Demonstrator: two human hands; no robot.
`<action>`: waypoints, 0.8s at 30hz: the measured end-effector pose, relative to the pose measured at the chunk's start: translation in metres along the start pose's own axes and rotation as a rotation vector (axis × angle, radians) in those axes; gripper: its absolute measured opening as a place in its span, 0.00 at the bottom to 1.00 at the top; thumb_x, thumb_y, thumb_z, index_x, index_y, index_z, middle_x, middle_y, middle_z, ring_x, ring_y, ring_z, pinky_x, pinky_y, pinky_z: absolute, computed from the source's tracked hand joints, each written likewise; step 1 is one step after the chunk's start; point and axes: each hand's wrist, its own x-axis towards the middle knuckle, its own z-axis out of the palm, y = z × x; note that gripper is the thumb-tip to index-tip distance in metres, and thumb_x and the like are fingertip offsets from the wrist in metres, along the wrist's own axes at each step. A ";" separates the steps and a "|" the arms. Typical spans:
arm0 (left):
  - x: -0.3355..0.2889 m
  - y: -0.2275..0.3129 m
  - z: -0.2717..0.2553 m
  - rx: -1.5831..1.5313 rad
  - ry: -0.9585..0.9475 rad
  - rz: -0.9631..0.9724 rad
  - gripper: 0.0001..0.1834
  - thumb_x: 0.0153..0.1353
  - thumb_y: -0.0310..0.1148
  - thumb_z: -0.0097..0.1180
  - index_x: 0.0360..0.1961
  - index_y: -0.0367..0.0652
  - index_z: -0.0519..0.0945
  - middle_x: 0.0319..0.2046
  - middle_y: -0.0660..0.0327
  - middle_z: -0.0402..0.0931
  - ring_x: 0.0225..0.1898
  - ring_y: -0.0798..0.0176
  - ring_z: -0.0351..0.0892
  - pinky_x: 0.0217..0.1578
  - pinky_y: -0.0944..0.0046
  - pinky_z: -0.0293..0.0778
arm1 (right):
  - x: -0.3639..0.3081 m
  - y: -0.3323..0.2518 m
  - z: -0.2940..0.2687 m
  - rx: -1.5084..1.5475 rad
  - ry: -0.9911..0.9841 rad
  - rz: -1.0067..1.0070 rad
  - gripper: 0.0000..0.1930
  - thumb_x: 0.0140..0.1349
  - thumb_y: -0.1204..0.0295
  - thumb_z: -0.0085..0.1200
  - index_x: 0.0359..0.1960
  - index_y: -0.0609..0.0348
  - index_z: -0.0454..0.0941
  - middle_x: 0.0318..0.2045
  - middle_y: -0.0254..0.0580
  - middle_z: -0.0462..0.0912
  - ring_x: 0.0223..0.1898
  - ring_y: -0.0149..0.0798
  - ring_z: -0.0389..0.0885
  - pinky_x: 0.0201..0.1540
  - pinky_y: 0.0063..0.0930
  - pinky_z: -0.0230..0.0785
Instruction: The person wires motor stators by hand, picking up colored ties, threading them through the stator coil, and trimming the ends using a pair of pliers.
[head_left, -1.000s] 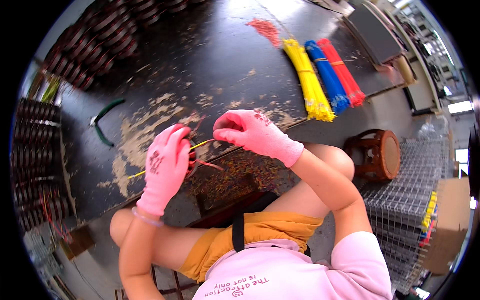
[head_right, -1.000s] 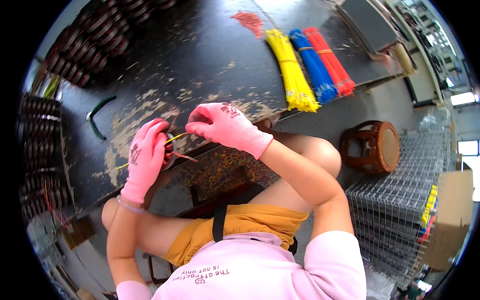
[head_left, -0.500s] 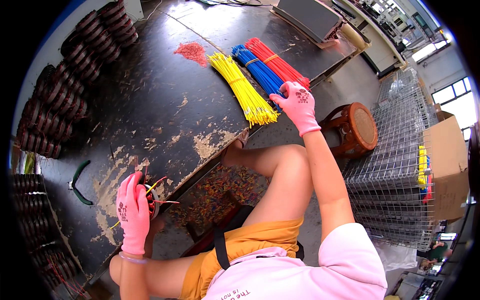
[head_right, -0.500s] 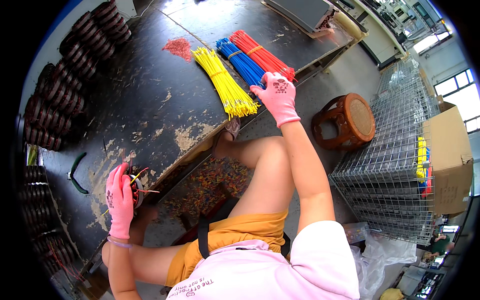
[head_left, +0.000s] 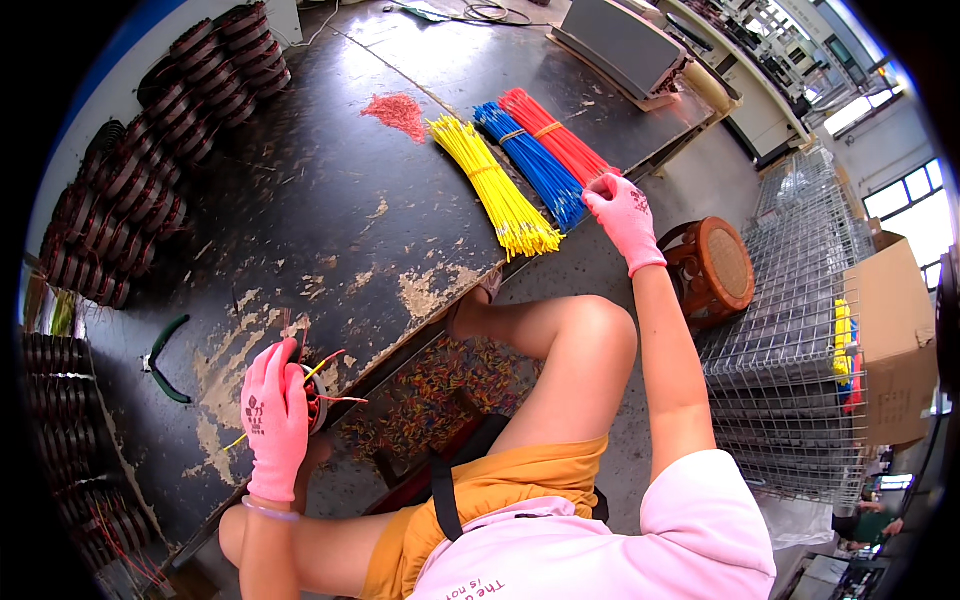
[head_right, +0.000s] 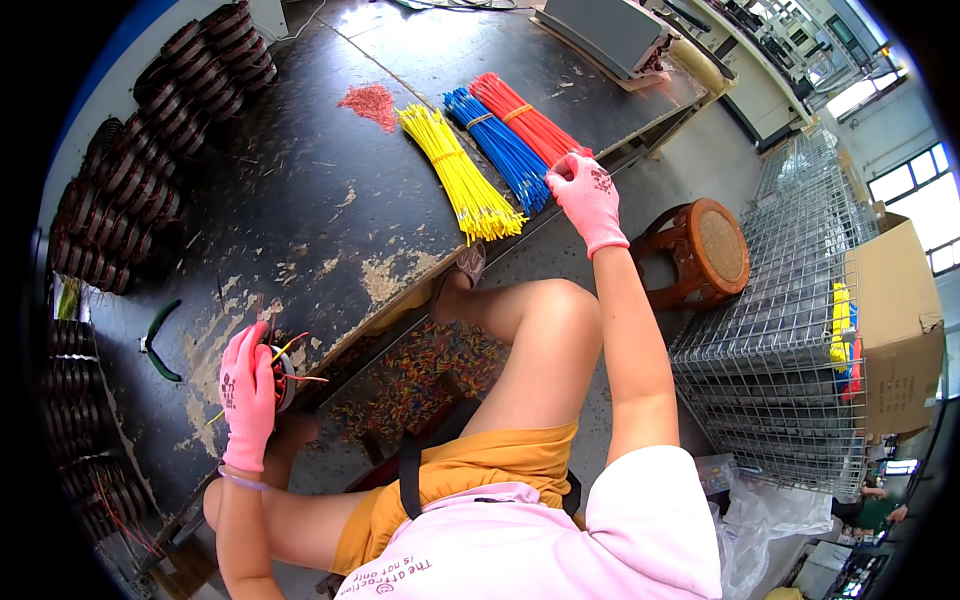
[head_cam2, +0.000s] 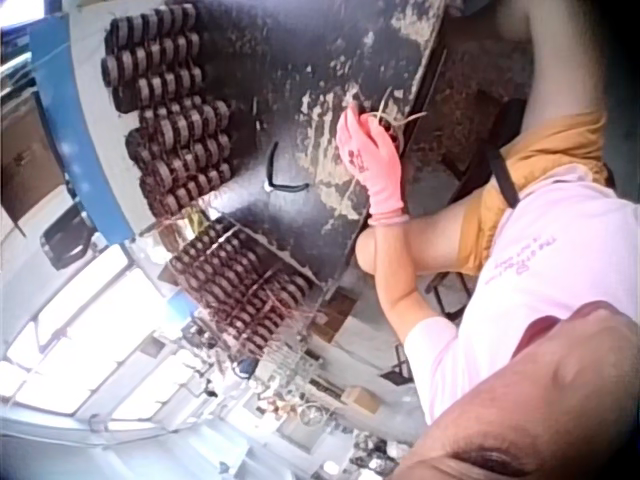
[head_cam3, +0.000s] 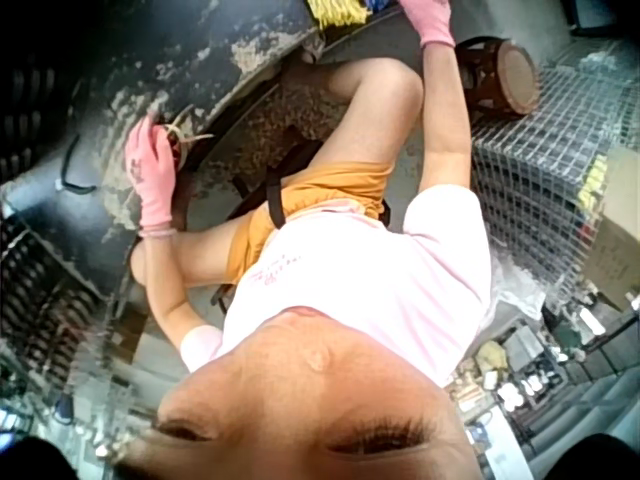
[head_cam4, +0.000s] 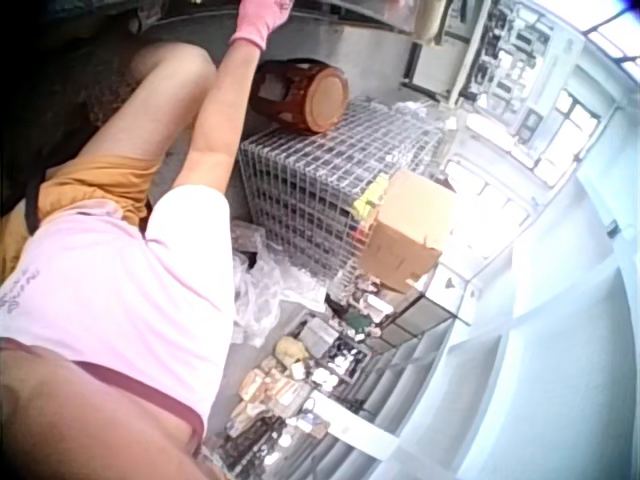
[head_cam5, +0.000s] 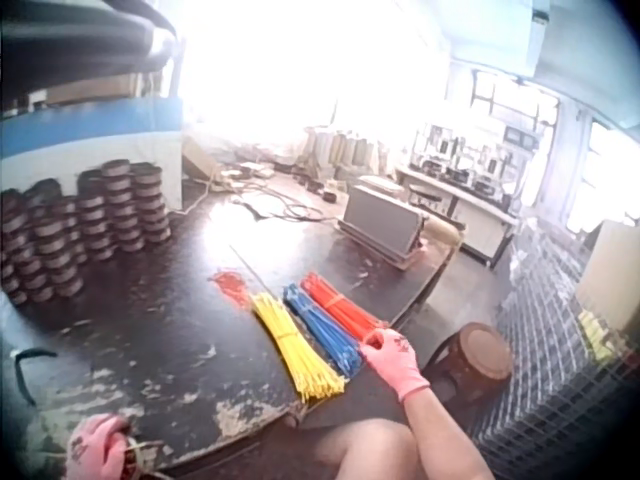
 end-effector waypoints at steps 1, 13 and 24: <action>0.000 0.000 0.000 0.001 0.001 0.001 0.18 0.69 0.29 0.51 0.57 0.36 0.79 0.55 0.50 0.79 0.56 0.45 0.77 0.59 0.52 0.71 | 0.000 0.000 0.002 0.161 0.016 -0.001 0.10 0.59 0.65 0.62 0.34 0.58 0.82 0.31 0.39 0.85 0.35 0.34 0.85 0.40 0.31 0.75; -0.001 -0.002 0.001 0.018 0.011 0.002 0.17 0.70 0.29 0.52 0.57 0.37 0.80 0.55 0.51 0.79 0.56 0.46 0.78 0.58 0.52 0.72 | 0.000 -0.013 -0.009 0.244 -0.001 -0.033 0.09 0.59 0.67 0.62 0.33 0.61 0.81 0.28 0.38 0.82 0.30 0.30 0.81 0.37 0.28 0.74; 0.001 0.000 0.001 0.018 -0.002 0.007 0.17 0.69 0.29 0.53 0.57 0.37 0.79 0.54 0.51 0.79 0.56 0.46 0.78 0.59 0.52 0.71 | 0.023 -0.017 -0.014 -0.143 -0.262 -0.006 0.13 0.59 0.61 0.59 0.39 0.56 0.83 0.38 0.44 0.88 0.42 0.44 0.87 0.48 0.36 0.75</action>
